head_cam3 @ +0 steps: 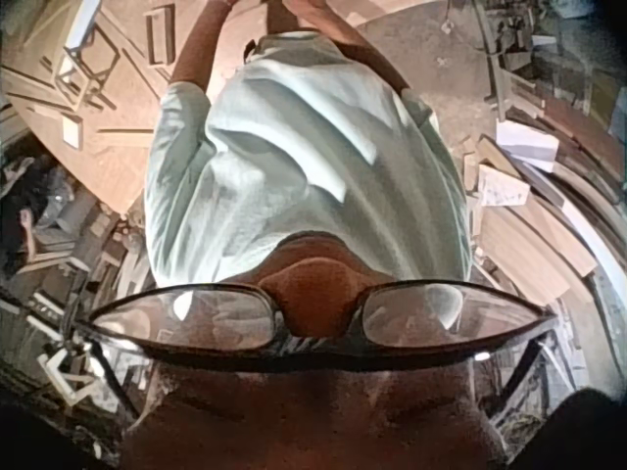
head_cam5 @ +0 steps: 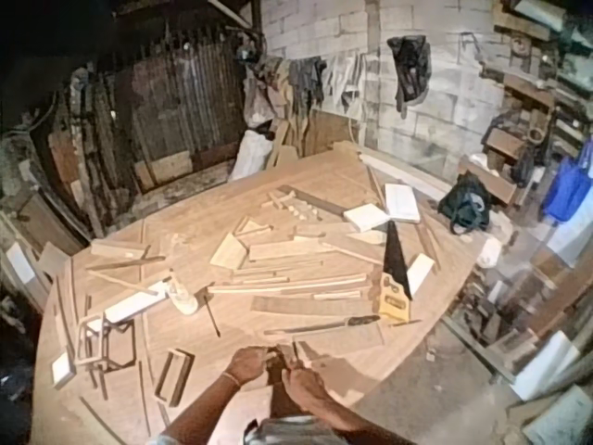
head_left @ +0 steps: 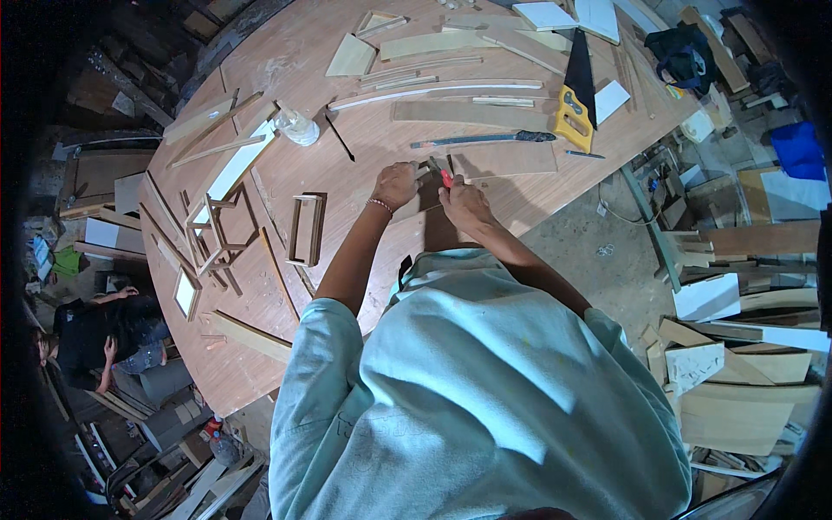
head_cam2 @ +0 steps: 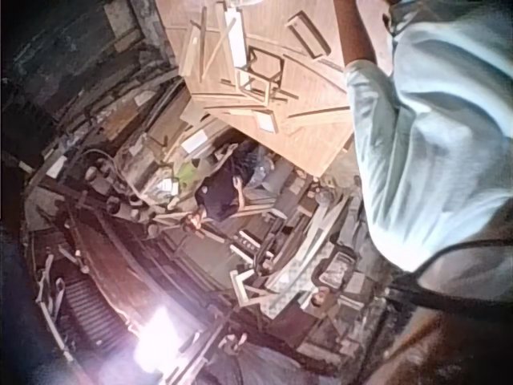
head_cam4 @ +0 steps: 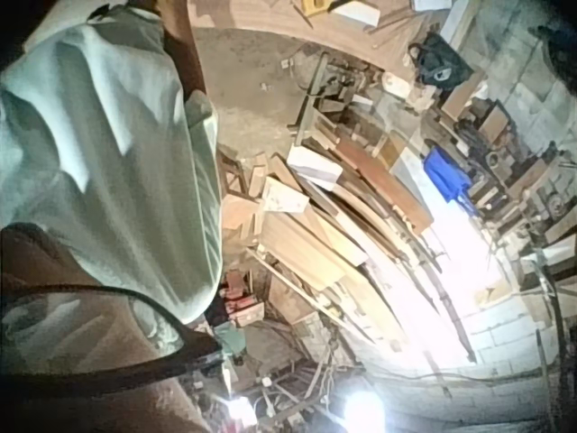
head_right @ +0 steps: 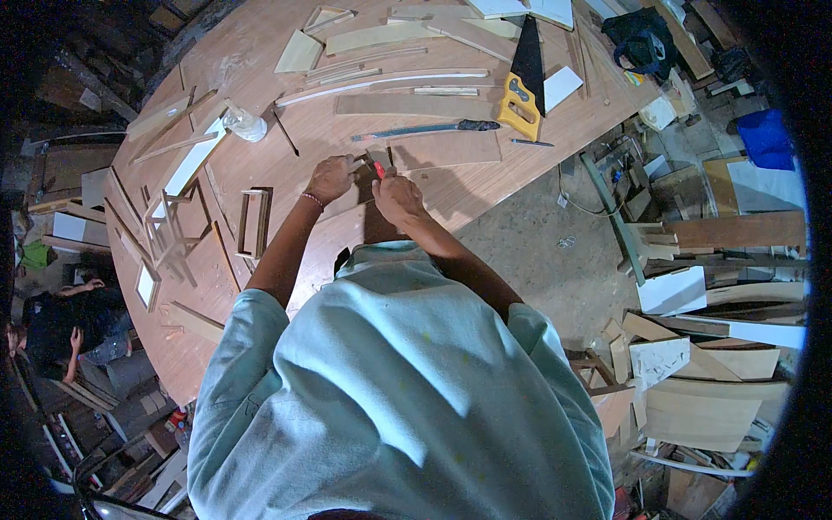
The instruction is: The person cuts a small wood piece on a workshop table using a utility knife.
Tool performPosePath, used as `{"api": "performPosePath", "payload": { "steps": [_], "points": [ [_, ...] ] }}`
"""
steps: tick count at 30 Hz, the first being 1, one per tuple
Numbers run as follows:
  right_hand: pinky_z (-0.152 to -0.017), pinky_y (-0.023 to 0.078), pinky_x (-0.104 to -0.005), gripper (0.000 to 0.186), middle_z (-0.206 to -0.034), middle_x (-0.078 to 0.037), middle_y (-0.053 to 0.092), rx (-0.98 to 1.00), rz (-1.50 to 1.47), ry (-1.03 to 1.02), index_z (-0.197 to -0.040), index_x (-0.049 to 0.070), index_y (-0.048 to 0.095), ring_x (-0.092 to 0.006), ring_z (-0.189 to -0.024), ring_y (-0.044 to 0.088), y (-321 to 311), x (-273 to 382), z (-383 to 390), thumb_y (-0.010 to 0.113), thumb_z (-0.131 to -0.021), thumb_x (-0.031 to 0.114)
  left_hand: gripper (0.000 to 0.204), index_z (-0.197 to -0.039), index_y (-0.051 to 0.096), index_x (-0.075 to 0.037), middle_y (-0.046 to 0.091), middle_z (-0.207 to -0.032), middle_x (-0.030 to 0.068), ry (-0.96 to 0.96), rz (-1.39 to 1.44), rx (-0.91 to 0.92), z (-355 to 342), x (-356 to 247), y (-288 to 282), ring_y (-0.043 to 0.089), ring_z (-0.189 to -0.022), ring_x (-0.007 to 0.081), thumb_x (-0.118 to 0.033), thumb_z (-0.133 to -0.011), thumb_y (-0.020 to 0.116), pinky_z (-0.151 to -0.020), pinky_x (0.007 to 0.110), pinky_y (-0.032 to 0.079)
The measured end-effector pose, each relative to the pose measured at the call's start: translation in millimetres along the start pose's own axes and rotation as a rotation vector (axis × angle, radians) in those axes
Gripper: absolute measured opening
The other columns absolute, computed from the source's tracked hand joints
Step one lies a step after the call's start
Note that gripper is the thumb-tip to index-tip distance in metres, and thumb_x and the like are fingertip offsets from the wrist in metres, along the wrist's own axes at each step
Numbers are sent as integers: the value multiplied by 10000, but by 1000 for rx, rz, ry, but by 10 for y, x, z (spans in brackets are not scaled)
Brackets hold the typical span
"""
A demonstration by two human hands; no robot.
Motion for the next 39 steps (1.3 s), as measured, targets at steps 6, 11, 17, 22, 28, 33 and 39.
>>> {"api": "performPosePath", "payload": {
  "steps": [6, 11, 17, 22, 28, 33, 39],
  "points": [
    [-662, 448, -439, 345, -712, -237, 563, 84, -16, 13, -877, -49, 472, -358, -718, 569, -17, 70, 55, 403, -813, 282, 232, -834, 509, 8, 557, -773, 229, 17, 53, -1, 4, -1, 46, 539, -799, 349, -198, -726, 506, -708, 429, 418],
    [-665, 450, -434, 332, -730, -239, 563, 41, 54, 12, -880, -51, 469, -350, -725, 570, 71, 21, 62, 395, -811, 265, 211, -816, 520, 14, 560, -779, 229, -4, 68, -25, 25, -28, 78, 544, -797, 350, -171, -718, 497, -705, 420, 425],
    [-666, 458, -418, 258, -802, -224, 566, 1, -1, 25, -868, -45, 467, -336, -744, 574, 206, -42, -19, 385, -798, 189, 239, -820, 472, 8, 561, -721, 220, 20, 42, -44, 86, -131, 9, 556, -735, 349, -217, -743, 498, -640, 423, 436],
    [-639, 475, -390, 197, -802, -173, 579, 144, 170, -27, -863, -18, 494, -295, -767, 584, 155, 70, 12, 393, -773, 125, 257, -797, 449, -1, 564, -667, 197, 101, 36, -172, 204, -259, 33, 568, -645, 329, -251, -759, 496, -547, 408, 445],
    [-610, 488, -323, 156, -834, -153, 596, 13, 307, 45, -777, 23, 571, -245, -760, 601, 126, 223, -22, 427, -769, 82, 264, -795, 434, -16, 563, -649, 187, 41, 71, -254, 168, -152, 216, 564, -631, 334, -271, -765, 492, -531, 411, 435],
    [-507, 486, -349, 225, -761, -170, 585, 198, 69, 157, -844, -27, 510, -242, -674, 606, 78, 72, -88, 421, -797, 174, 275, -809, 427, -3, 566, -669, 193, 19, 39, -230, 164, -144, 206, 563, -645, 345, -266, -760, 490, -543, 417, 435],
    [-342, 424, -312, 255, -567, -84, 496, 456, -746, 403, -853, 18, 427, -151, -448, 524, 80, -153, 118, 387, -822, 268, 234, -814, 429, 6, 566, -699, 216, -5, -22, -110, 147, -188, 138, 569, -684, 345, -209, -743, 490, -578, 416, 446]
  ]
}}
Point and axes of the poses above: each hand's wrist, its own z-axis away from the middle knuckle, its own y-axis out of the palm, x = y × z, the point moved 4 cm from there along -z, towards the middle knuckle
